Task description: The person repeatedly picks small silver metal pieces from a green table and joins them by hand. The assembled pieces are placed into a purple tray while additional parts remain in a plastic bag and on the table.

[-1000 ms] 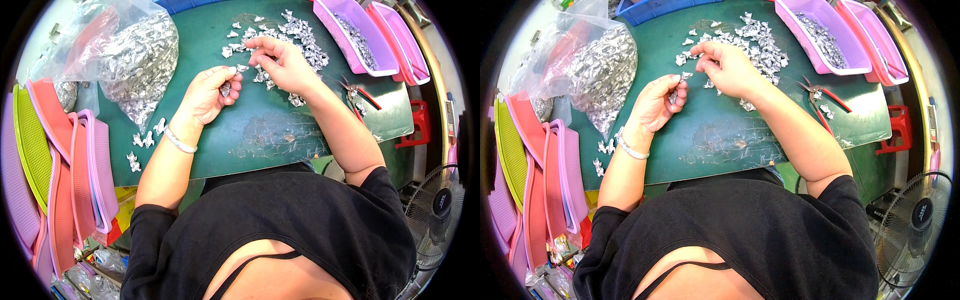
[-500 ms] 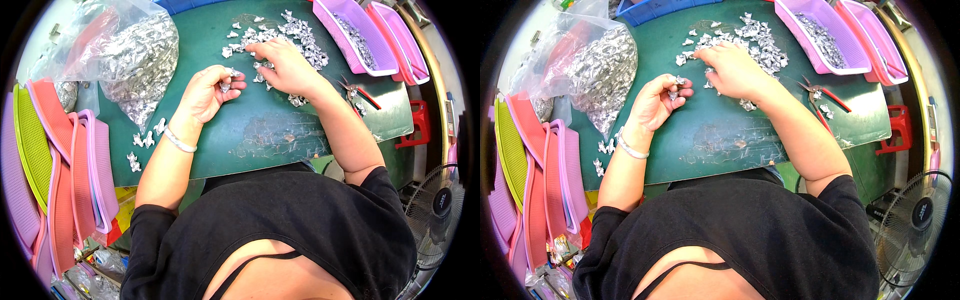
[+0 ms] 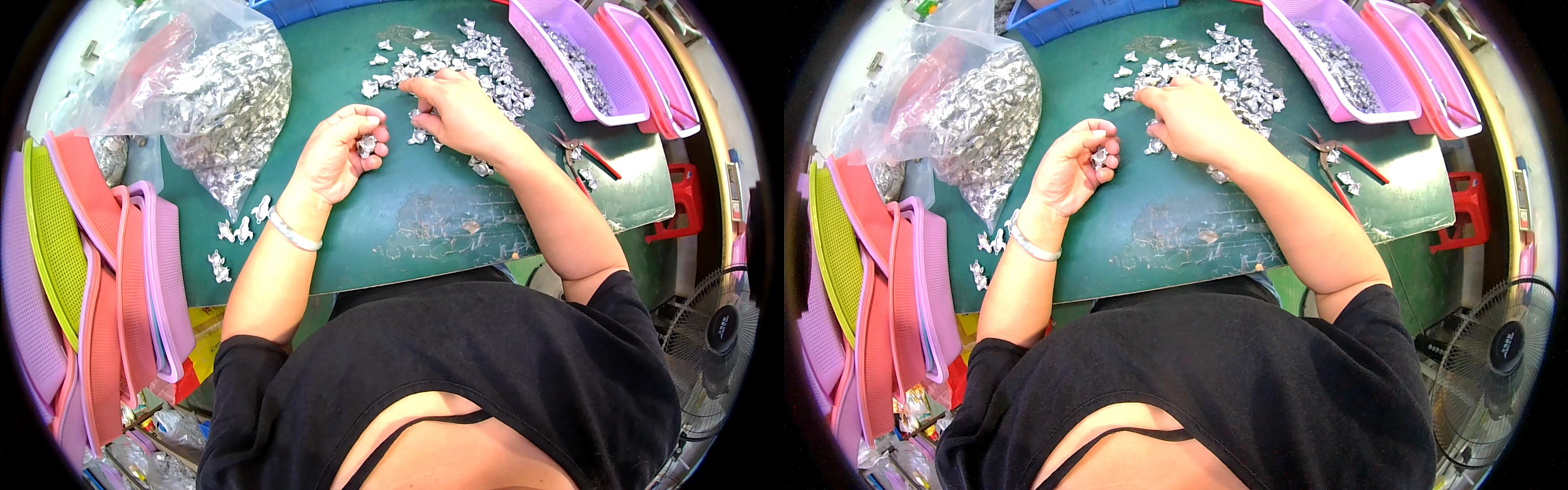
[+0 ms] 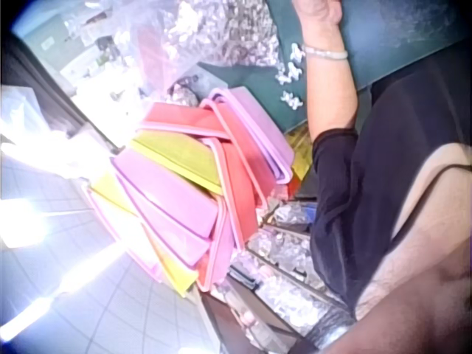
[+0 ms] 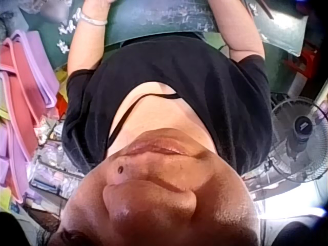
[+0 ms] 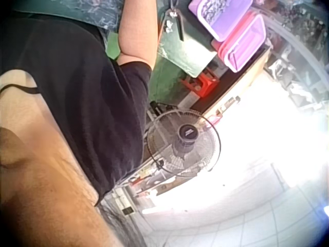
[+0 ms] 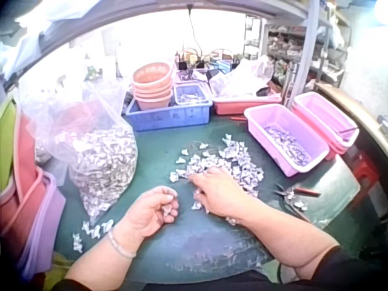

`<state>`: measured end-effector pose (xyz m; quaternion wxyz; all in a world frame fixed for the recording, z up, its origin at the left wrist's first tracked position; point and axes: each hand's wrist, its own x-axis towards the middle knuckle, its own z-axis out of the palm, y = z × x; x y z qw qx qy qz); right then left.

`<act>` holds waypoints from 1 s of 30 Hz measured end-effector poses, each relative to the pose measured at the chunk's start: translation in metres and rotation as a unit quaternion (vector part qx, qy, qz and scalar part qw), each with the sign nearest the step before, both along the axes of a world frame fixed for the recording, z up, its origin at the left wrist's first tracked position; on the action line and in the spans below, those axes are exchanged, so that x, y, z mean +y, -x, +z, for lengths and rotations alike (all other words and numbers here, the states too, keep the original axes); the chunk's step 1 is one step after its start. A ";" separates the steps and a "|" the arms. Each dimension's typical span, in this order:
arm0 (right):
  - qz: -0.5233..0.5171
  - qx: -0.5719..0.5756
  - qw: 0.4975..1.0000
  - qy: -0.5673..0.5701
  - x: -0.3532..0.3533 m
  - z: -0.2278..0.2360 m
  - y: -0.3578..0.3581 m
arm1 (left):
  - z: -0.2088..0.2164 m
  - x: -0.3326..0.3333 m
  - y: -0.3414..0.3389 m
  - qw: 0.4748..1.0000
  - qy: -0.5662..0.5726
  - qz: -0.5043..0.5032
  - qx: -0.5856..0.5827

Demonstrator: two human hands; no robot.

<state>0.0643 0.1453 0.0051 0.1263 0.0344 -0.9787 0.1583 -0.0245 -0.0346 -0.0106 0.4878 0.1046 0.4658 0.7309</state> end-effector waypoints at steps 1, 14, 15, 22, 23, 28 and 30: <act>0.002 -0.007 1.000 0.005 0.000 0.001 0.000 | 0.000 0.000 0.000 1.000 0.003 -0.006 0.003; 0.051 0.028 0.995 0.077 0.005 -0.011 0.005 | 0.002 0.001 -0.002 0.999 0.030 0.001 0.010; 0.050 0.041 0.995 0.078 0.005 -0.012 0.005 | 0.002 0.000 -0.002 0.999 0.031 0.002 0.012; 0.057 0.064 0.986 0.141 0.008 -0.010 0.007 | 0.002 0.002 -0.004 0.999 0.049 0.008 0.023; 0.060 0.063 0.983 0.161 0.008 -0.009 0.007 | 0.002 0.002 -0.004 0.998 0.052 0.010 0.026; 0.055 0.080 0.941 0.325 -0.003 0.000 0.003 | 0.005 0.001 -0.005 0.998 0.052 -0.004 0.027; 0.066 0.104 0.943 0.310 -0.005 -0.001 0.002 | 0.007 0.002 -0.007 0.998 0.060 -0.012 0.026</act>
